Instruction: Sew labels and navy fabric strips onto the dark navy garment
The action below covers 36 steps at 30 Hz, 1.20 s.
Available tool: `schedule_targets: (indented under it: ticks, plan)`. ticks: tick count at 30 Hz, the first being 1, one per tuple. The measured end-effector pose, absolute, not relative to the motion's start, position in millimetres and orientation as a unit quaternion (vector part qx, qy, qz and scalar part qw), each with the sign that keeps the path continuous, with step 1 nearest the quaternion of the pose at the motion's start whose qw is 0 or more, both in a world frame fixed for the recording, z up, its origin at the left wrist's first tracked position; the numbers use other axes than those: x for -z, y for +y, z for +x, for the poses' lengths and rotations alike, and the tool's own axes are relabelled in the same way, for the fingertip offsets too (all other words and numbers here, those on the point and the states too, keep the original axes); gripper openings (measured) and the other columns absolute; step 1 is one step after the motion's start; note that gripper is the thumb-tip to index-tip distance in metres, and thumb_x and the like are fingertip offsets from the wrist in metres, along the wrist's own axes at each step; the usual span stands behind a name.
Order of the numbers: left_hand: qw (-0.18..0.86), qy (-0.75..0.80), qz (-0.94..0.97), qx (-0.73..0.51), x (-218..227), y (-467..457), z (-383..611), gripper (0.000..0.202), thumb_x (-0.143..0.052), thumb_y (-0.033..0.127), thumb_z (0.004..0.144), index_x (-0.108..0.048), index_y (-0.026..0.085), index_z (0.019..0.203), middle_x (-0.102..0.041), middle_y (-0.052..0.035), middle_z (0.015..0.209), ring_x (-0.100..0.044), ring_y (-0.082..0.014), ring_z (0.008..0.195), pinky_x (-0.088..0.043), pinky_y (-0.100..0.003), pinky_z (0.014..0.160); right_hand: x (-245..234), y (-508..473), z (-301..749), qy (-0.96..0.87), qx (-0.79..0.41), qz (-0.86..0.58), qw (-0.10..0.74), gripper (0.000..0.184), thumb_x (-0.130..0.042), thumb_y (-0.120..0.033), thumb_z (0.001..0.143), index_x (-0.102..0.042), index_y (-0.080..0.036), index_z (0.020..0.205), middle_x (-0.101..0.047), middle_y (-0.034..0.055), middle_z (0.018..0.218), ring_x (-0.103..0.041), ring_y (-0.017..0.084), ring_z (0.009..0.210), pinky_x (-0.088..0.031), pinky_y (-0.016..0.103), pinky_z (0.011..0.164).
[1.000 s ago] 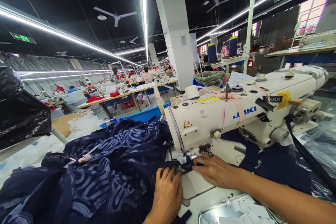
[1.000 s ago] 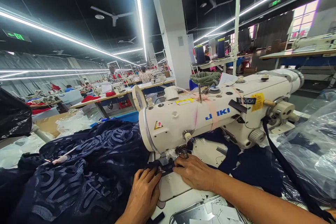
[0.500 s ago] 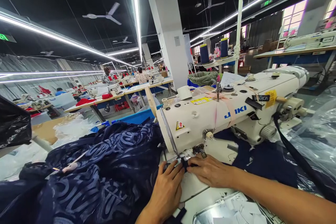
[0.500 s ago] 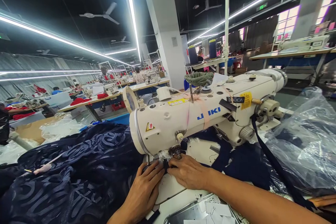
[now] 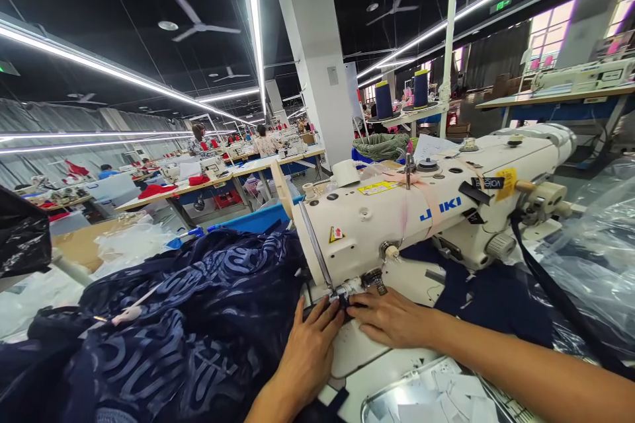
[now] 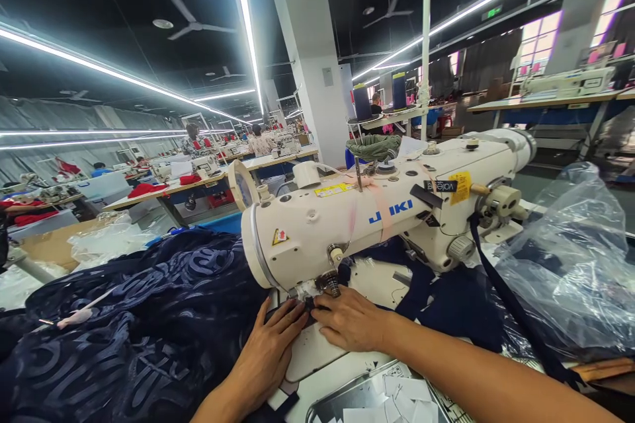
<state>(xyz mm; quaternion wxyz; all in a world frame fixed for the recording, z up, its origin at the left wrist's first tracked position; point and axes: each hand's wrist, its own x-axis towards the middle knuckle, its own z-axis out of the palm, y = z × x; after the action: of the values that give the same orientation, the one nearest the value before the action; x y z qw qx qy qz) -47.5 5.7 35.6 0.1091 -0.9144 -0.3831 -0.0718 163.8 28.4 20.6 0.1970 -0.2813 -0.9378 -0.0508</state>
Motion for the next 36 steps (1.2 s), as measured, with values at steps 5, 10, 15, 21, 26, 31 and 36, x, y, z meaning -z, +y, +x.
schedule_targets:
  ticks: [5,10,15,21,26,31,36]
  plan:
    - [0.068,-0.414,-0.907,0.037,-43.9,10.1,-46.4,0.064,-0.037,-0.003,0.062,-0.048,0.02,0.121,-0.051,-0.0072,0.125,-0.04,-0.0264,0.119,-0.023,-0.062,0.098,-15.2,33.8,166.2,-0.93,0.006,-0.304,0.209,0.031,-0.047,-0.025,0.082,-0.056,-0.017,0.111,-0.057,0.0089,0.115,-0.055,0.022,0.098,-0.038,0.037,0.089]
    - [0.059,-0.417,-0.904,0.071,-42.8,16.2,-47.8,0.058,-0.037,-0.001,0.065,-0.052,0.021,0.116,-0.057,-0.0049,0.118,-0.043,-0.0254,0.116,-0.022,-0.061,0.099,-18.9,37.0,167.3,-0.92,-0.016,-0.334,0.204,0.03,-0.048,-0.027,0.081,-0.06,-0.018,0.107,-0.061,0.0084,0.11,-0.056,0.023,0.096,-0.041,0.035,0.084]
    - [0.181,-0.449,-0.867,0.12,-38.7,8.1,-36.9,0.029,-0.043,0.01,0.073,-0.063,0.015,0.093,-0.062,-0.0095,0.097,-0.052,-0.0254,0.098,-0.041,-0.046,0.086,-12.9,40.4,161.5,-0.899,0.053,-0.381,0.21,0.032,-0.046,-0.028,0.083,-0.057,-0.016,0.11,-0.062,0.0125,0.102,-0.056,0.025,0.094,-0.041,0.038,0.083]
    - [0.268,-0.527,-0.802,0.082,-33.7,4.3,-27.1,0.026,-0.047,0.018,0.078,-0.062,0.014,0.099,-0.062,-0.0092,0.082,-0.055,-0.0239,0.078,-0.041,-0.044,0.073,-28.5,27.8,157.6,-0.906,0.089,-0.387,0.147,0.04,-0.054,-0.039,0.078,-0.061,-0.008,0.102,-0.063,0.017,0.095,-0.053,0.03,0.099,-0.036,0.044,0.089]
    - [0.222,-0.501,-0.832,0.088,-37.9,16.7,-27.8,0.028,-0.046,0.017,0.078,-0.06,0.022,0.102,-0.062,-0.0072,0.094,-0.05,-0.0255,0.095,-0.03,-0.05,0.089,-35.0,11.4,169.6,-0.928,0.081,-0.334,0.14,0.025,-0.054,-0.018,0.072,-0.063,-0.006,0.093,-0.062,0.0159,0.095,-0.053,0.025,0.099,-0.031,0.039,0.098]
    - [0.201,-0.503,-0.835,0.095,-37.0,22.1,-28.5,0.028,-0.048,0.017,0.077,-0.059,0.023,0.101,-0.062,-0.0057,0.092,-0.05,-0.0245,0.095,-0.031,-0.047,0.09,-27.7,12.6,177.4,-0.935,0.135,-0.292,0.15,0.034,-0.047,-0.003,0.067,-0.059,-0.007,0.099,-0.06,0.014,0.098,-0.051,0.023,0.099,-0.034,0.036,0.096]
    - [0.198,-0.508,-0.833,0.095,-36.8,22.5,-28.9,0.028,-0.046,0.015,0.076,-0.06,0.024,0.099,-0.063,-0.0045,0.091,-0.05,-0.0241,0.097,-0.031,-0.045,0.091,-36.9,16.9,178.2,-0.947,0.172,-0.251,0.102,0.023,-0.049,-0.001,0.063,-0.061,-0.01,0.079,-0.061,0.0119,0.082,-0.054,0.02,0.077,-0.045,0.032,0.078]
